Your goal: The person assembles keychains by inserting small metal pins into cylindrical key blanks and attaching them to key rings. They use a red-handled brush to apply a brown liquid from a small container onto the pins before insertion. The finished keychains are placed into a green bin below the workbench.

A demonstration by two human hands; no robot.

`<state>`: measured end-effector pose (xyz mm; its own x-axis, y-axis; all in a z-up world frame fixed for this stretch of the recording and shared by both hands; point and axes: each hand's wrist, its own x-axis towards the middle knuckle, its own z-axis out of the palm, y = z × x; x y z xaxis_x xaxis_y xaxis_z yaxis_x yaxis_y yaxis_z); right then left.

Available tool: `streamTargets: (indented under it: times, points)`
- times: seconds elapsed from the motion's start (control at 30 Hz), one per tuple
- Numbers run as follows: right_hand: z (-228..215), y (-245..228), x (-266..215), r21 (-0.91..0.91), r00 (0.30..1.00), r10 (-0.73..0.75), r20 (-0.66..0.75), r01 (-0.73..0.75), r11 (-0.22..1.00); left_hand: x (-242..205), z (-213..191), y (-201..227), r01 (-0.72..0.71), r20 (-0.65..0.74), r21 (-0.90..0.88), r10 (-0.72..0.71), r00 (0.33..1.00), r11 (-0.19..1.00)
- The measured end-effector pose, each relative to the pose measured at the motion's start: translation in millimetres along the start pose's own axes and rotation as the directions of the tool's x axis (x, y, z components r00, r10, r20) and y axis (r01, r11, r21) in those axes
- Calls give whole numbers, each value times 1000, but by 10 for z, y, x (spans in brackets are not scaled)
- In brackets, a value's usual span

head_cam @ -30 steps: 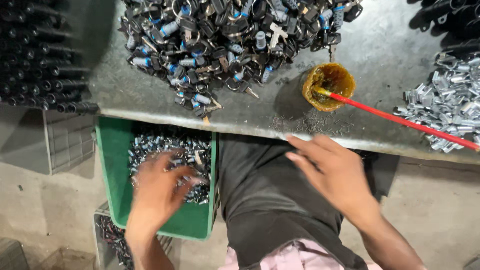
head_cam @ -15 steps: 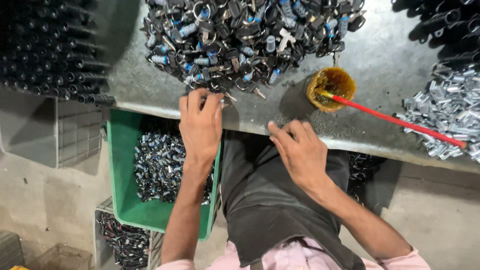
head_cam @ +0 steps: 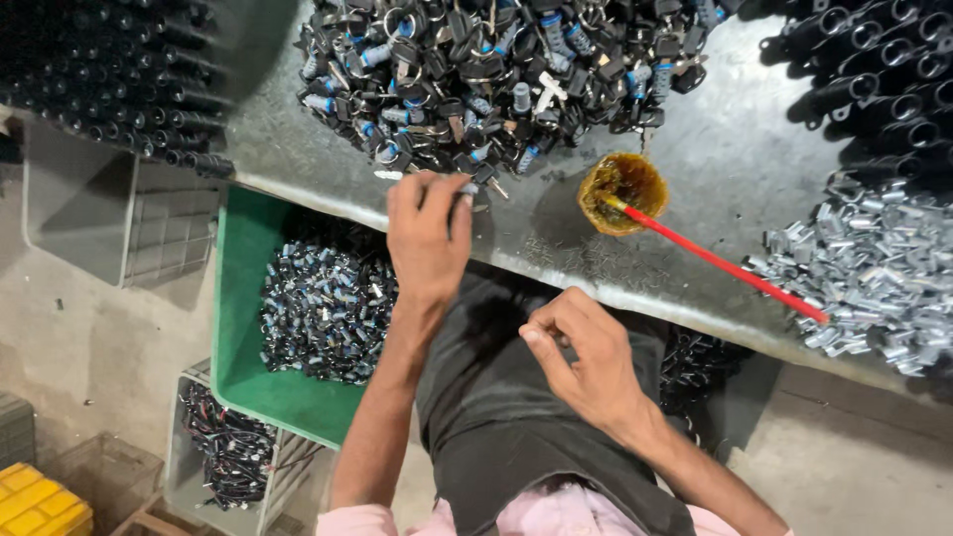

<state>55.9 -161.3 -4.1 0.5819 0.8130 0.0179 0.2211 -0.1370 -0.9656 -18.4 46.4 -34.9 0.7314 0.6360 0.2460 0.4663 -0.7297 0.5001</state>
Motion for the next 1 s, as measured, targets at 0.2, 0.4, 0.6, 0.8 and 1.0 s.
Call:
streamTargets:
  times: [0.2,0.4,0.6,0.8,1.0]
  points:
    - [-94,110,-78,174,936,303,180,-334,927,234,-281,-18,82,-220,-664,-300,928,743]
    - [-169,122,-36,184,915,383,128,-401,897,-149,-665,456,214,116,-936,-327,938,280]
    - [-188,142,65,304,988,154,1,-147,941,-711,-380,804,642,598,-766,-324,733,40]
    - [-30,80,49,278,976,194,-96,-161,947,-897,-179,728,610,757,-642,-258,600,-464]
    - [-101,-48,-5,272,946,278,-167,-226,935,-906,-122,784,707,828,-551,-186,529,-443]
